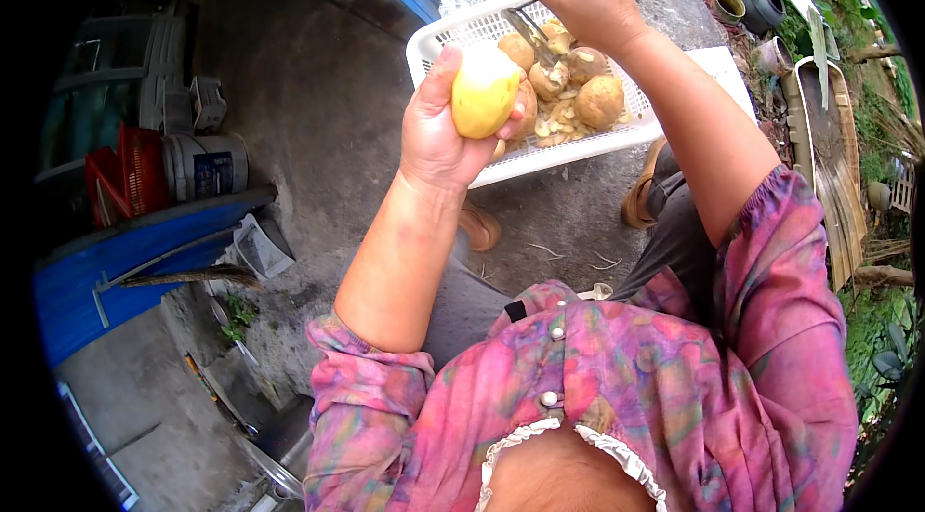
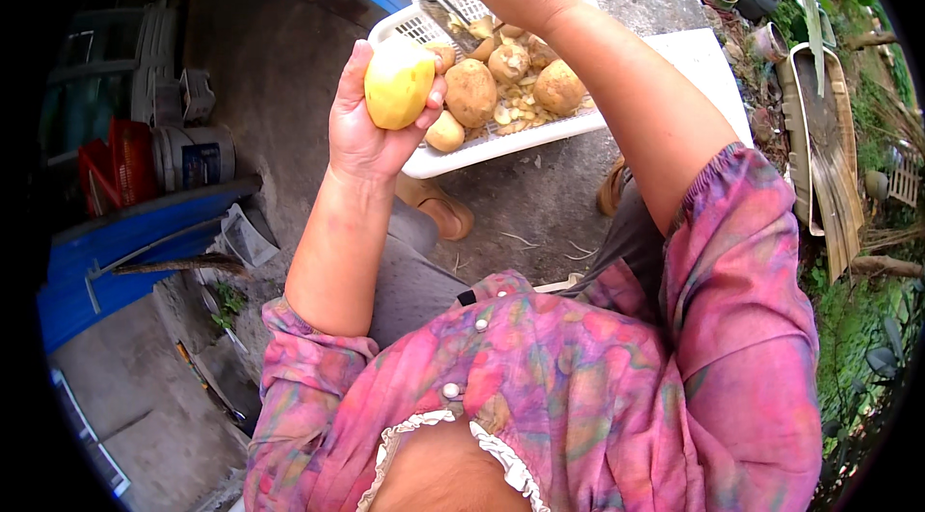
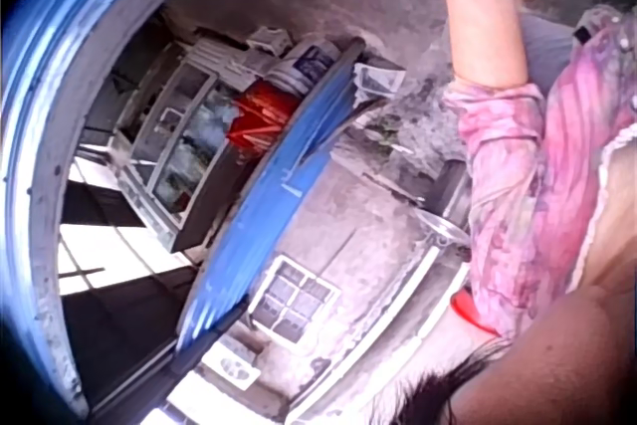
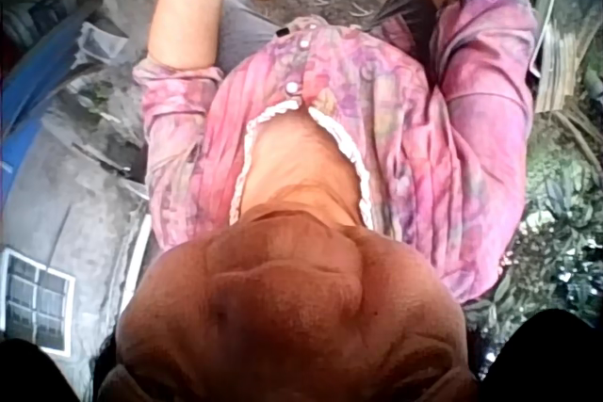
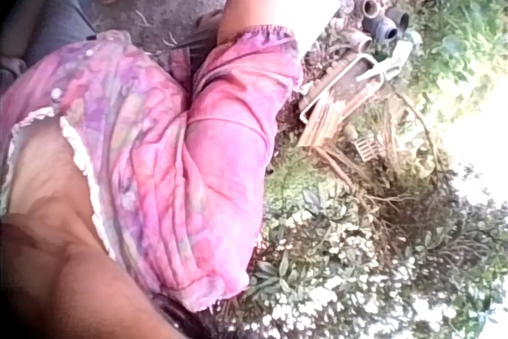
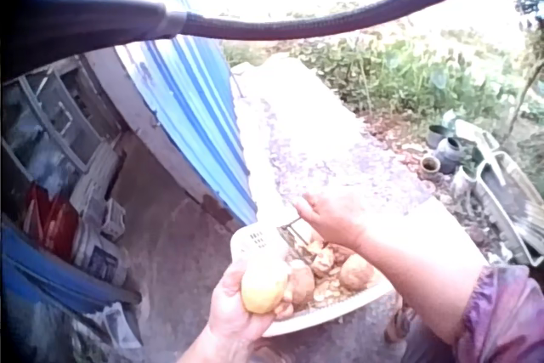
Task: The person moves a basket of potatoes to an outdoor workspace and uses a peeler to remove the skin from several potatoes one by one. The peeled potatoes are placed back into the basket.
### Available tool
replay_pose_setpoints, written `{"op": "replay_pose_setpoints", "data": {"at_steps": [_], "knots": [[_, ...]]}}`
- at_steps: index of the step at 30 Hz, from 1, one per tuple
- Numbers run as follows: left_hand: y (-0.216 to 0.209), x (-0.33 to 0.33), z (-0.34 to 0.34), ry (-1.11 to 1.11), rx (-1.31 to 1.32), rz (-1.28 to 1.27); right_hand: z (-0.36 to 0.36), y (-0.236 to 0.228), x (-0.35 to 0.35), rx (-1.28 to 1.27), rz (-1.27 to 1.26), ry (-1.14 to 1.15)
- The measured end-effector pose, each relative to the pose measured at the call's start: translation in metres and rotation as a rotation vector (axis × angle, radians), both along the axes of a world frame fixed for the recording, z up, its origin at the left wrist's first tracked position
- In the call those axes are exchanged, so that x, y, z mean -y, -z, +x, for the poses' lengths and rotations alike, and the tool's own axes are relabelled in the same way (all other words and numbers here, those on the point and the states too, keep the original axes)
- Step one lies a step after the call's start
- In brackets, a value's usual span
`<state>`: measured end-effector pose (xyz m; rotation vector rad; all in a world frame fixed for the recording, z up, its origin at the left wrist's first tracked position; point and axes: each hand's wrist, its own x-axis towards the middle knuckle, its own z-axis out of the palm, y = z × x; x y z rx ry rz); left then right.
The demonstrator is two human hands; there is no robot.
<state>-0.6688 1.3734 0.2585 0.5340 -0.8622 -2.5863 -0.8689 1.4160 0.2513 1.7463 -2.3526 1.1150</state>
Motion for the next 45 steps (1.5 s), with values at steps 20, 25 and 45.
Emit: {"op": "replay_pose_setpoints", "data": {"at_steps": [20, 25, 45], "knots": [[-0.001, 0.003, 0.001, 0.006, 0.093, 0.166, 0.024, -0.018, -0.001, -0.401, -0.277, -0.068], [-0.001, 0.018, 0.003, -0.011, 0.063, 0.204, -0.001, -0.018, -0.006, -0.114, 0.144, 0.158], [0.032, 0.044, 0.001, -0.068, 0.586, -0.722, -0.006, -0.031, -0.007, -0.057, 0.245, 0.169]]}}
